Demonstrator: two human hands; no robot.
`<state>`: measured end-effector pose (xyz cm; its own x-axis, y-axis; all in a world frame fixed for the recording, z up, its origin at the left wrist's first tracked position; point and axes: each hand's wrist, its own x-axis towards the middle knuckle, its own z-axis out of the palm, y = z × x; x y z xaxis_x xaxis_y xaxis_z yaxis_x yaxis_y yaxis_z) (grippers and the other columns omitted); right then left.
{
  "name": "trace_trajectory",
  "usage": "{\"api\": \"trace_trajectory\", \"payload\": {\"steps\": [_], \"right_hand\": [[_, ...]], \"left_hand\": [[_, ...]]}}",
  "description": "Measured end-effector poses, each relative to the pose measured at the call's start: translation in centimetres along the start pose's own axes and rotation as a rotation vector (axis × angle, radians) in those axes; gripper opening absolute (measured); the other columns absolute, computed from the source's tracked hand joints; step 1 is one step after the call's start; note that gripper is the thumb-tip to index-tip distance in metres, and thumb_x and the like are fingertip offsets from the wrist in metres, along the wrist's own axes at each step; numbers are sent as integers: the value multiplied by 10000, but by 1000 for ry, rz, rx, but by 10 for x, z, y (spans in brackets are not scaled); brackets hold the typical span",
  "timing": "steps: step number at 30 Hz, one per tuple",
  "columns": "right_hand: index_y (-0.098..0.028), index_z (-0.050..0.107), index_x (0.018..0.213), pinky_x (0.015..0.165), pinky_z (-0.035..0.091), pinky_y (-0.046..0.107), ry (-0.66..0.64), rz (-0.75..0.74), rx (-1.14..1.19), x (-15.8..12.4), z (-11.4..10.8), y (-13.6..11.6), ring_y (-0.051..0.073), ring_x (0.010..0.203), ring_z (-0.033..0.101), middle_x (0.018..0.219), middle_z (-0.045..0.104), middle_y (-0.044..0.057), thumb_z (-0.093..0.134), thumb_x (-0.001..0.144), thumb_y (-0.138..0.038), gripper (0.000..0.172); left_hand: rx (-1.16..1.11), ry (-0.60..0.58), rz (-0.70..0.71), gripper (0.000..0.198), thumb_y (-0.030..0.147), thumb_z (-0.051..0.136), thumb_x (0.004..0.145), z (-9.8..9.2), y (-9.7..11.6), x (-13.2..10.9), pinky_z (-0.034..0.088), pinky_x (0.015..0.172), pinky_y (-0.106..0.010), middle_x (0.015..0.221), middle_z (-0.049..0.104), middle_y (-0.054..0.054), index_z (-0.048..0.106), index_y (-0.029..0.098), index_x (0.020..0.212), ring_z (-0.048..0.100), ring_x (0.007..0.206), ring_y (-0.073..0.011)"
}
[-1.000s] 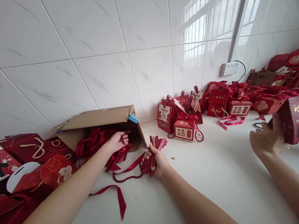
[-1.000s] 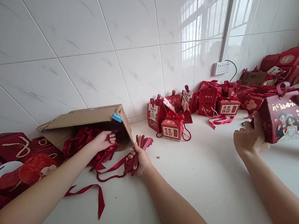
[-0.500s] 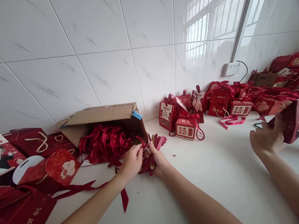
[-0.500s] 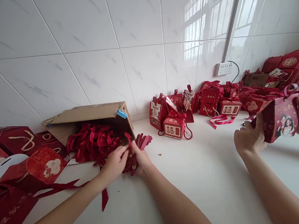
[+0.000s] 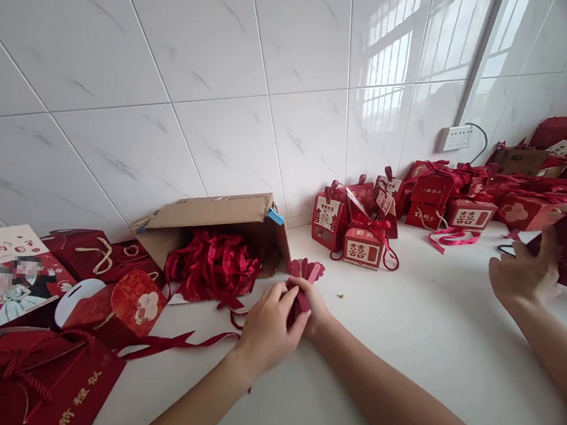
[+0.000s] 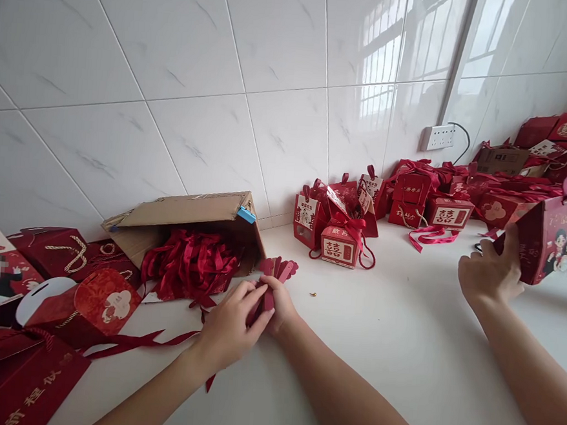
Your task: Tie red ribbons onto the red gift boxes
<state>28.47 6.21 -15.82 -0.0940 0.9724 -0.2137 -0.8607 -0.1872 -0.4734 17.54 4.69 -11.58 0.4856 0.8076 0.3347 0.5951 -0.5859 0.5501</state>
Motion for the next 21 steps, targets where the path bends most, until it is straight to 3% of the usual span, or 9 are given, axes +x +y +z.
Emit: {"api": "trace_trajectory", "payload": {"steps": [3, 6, 9, 13, 17, 21], "right_hand": [[-166, 532, 634, 566, 462, 251, 16, 64, 39, 4, -4, -3, 135, 554, 575, 606, 616, 27, 592, 821, -328, 254], [-182, 479, 614, 579, 472, 260, 24, 78, 77, 7, -7, -4, 135, 544, 569, 561, 573, 4, 612, 829, -373, 317], [-192, 471, 635, 583, 477, 270, 15, 71, 115, 9, -8, -4, 116, 491, 517, 510, 501, -38, 644, 819, -360, 303], [-196, 503, 705, 623, 484, 256, 14, 34, 175, 10, -9, -3, 78, 473, 473, 528, 478, -73, 655, 821, -304, 220], [-198, 515, 723, 634, 487, 262, 9, 27, 191, 10, -9, -3, 82, 479, 472, 530, 473, -73, 664, 814, -294, 199], [-197, 517, 720, 630, 489, 266, -2, 37, 193, 8, -9, -4, 91, 487, 478, 536, 480, -61, 643, 830, -295, 194]], "left_hand": [[-38, 116, -147, 280, 374, 391, 909, -12, -29, 20, 450, 747, -321, 902, 629, -74, 626, 226, 873, 591, 822, -228], [120, 177, -272, 96, 293, 585, 779, -25, -69, 37, 420, 804, -376, 834, 610, -90, 616, 205, 757, 573, 881, -289], [283, 145, -313, 198, 312, 689, 675, -34, -95, 42, 385, 857, -437, 948, 621, -125, 664, 208, 842, 532, 1013, -370], [425, 63, -298, 298, 413, 680, 682, -38, -100, 40, 376, 865, -459, 1030, 617, -147, 702, 206, 896, 532, 1023, -390], [524, 16, -262, 193, 270, 618, 734, -34, -95, 39, 374, 872, -426, 973, 623, -128, 720, 217, 889, 544, 1010, -351], [561, 12, -242, 223, 180, 544, 784, -29, -96, 40, 408, 785, -343, 981, 615, -108, 720, 237, 907, 554, 972, -299]]}}
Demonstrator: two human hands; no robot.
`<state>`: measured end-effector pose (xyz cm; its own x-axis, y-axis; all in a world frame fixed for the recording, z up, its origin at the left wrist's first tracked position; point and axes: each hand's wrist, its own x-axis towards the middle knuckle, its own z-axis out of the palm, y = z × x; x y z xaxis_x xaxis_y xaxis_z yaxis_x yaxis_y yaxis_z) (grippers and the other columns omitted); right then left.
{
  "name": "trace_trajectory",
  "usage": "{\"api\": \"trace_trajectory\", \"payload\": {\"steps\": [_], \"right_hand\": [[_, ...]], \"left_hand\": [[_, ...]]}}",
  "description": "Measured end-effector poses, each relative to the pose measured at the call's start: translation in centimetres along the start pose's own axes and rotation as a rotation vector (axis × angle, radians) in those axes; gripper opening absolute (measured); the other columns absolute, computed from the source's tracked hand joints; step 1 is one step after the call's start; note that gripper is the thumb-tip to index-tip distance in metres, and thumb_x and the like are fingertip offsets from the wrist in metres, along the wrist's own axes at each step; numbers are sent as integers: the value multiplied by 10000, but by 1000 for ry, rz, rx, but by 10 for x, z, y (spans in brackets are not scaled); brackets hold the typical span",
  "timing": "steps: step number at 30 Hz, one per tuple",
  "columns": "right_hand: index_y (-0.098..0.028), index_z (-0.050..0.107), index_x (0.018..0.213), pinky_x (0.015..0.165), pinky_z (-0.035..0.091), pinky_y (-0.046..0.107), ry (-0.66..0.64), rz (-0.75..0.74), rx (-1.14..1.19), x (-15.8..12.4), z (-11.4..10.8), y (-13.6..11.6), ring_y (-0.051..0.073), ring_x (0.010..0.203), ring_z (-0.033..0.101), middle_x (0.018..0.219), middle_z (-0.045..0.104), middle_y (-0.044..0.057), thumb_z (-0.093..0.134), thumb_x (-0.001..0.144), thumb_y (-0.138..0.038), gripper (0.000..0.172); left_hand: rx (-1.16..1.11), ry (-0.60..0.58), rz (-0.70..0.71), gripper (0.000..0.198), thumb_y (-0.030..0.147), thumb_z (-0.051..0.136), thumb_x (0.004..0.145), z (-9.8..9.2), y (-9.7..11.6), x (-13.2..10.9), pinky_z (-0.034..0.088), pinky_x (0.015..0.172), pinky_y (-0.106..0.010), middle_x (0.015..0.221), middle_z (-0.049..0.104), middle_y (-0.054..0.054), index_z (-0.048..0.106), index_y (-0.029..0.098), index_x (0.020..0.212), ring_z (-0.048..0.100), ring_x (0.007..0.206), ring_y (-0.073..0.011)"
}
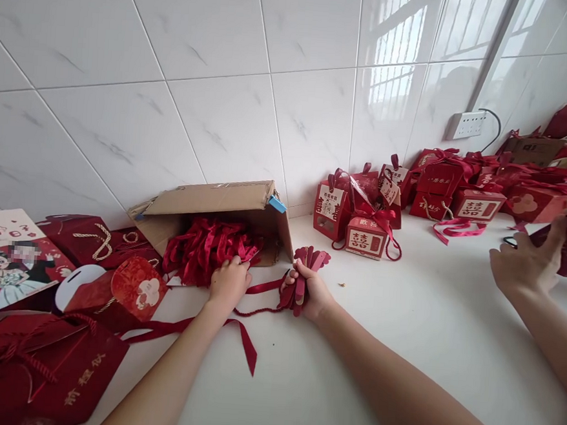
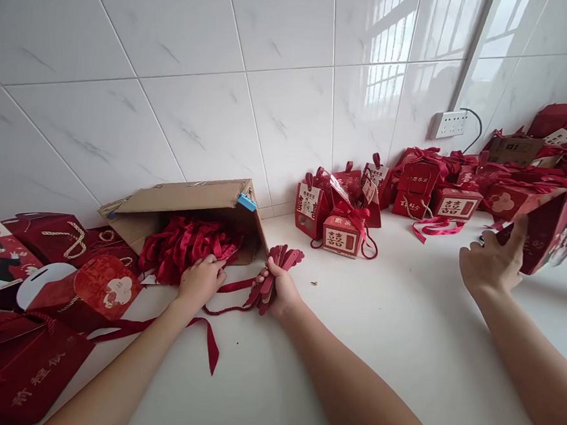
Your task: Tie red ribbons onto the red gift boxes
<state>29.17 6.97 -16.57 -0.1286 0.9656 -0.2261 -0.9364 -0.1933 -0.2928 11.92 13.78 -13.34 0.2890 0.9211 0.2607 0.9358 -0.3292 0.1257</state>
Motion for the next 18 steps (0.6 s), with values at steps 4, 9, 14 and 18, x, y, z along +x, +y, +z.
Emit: {"api": "trace_trajectory", "payload": {"steps": [4, 9, 14, 18], "right_hand": [[-196, 499, 711, 608, 477, 252, -2, 4, 7, -3, 2, -1, 84, 484, 470, 540, 474, -65, 617, 849, -281, 200], [-194, 496, 721, 603, 474, 253, 6, 3, 2, -4, 4, -1, 80, 475, 464, 541, 476, -70, 631, 835, -267, 191], [-190, 501, 716, 615, 476, 254, -1, 3, -20, -2, 2, -1, 80, 478, 473, 534, 477, -68, 607, 854, -284, 197], [-184, 501, 690, 609, 472, 249, -7, 20, -76, 0, -2, -1, 92, 514, 511, 557, 512, -45, 633, 841, -330, 248]], "left_hand": [[-12, 18, 23, 225, 194, 507, 835, 4, -3, 0, 414, 735, -314, 994, 601, -92, 718, 256, 885, 548, 964, -280], [-82, 59, 6, 157, 176, 549, 823, 6, -2, 1, 417, 776, -344, 1022, 586, -126, 693, 228, 857, 489, 1068, -320], [-185, 50, -14, 89, 166, 545, 861, 9, 2, 2, 401, 913, -415, 1058, 593, -85, 634, 161, 854, 485, 1111, -253], [-313, 67, -71, 84, 220, 575, 866, 10, 1, 1, 393, 961, -430, 1084, 598, -83, 628, 156, 869, 500, 1120, -240]]}}
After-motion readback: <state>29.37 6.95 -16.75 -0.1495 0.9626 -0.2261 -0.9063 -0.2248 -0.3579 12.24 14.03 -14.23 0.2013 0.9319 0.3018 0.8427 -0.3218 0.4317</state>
